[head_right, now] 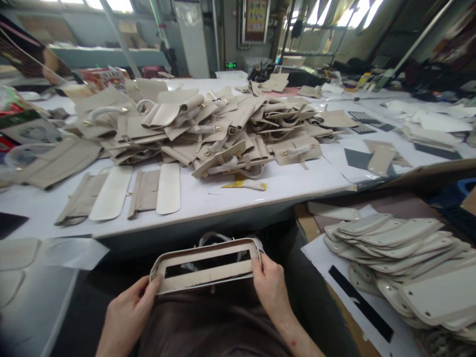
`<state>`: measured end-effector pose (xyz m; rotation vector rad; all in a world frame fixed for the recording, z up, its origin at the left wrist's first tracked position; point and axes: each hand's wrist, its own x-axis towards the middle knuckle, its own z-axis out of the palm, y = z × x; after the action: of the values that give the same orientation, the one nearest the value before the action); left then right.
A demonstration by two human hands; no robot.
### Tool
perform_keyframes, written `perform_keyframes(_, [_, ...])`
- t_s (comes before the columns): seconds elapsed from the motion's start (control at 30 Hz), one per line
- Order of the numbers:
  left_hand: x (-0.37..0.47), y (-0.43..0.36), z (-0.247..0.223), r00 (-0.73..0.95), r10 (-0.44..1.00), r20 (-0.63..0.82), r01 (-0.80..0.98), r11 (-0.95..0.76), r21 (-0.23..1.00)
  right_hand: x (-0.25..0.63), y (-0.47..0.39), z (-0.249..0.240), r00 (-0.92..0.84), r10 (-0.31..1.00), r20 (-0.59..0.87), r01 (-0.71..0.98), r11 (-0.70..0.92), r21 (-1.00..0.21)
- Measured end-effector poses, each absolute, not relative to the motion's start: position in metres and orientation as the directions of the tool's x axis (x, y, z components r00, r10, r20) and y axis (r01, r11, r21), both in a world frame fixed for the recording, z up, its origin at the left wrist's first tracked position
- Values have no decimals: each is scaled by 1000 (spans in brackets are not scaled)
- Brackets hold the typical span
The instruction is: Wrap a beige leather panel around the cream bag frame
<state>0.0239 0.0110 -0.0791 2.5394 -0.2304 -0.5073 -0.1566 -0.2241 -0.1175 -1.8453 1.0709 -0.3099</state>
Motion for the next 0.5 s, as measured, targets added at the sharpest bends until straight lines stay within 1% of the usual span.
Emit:
perform_keyframes(0.1, [27,12,-78,892,-284,-352,-73,-858,509,-157,-224,-116,574,-785,-232,-554,-164,-816])
perform_keyframes(0.27, [36,14,-78,853,-319,-414,-133,-899,418,-153,-224,-115,531,-805,-264,-600,-136,-789])
perform_keyframes(0.37, [40,12,-77,847,-326,-420,-193,-925,328,-150,-226,-114,526,-821,-223,-613,-184,-768])
perform_keyframes(0.5, [37,8,-70,847,-330,-417,-279,-943,181,-149,-231,-109,577,-794,-191,-640,-293,-710])
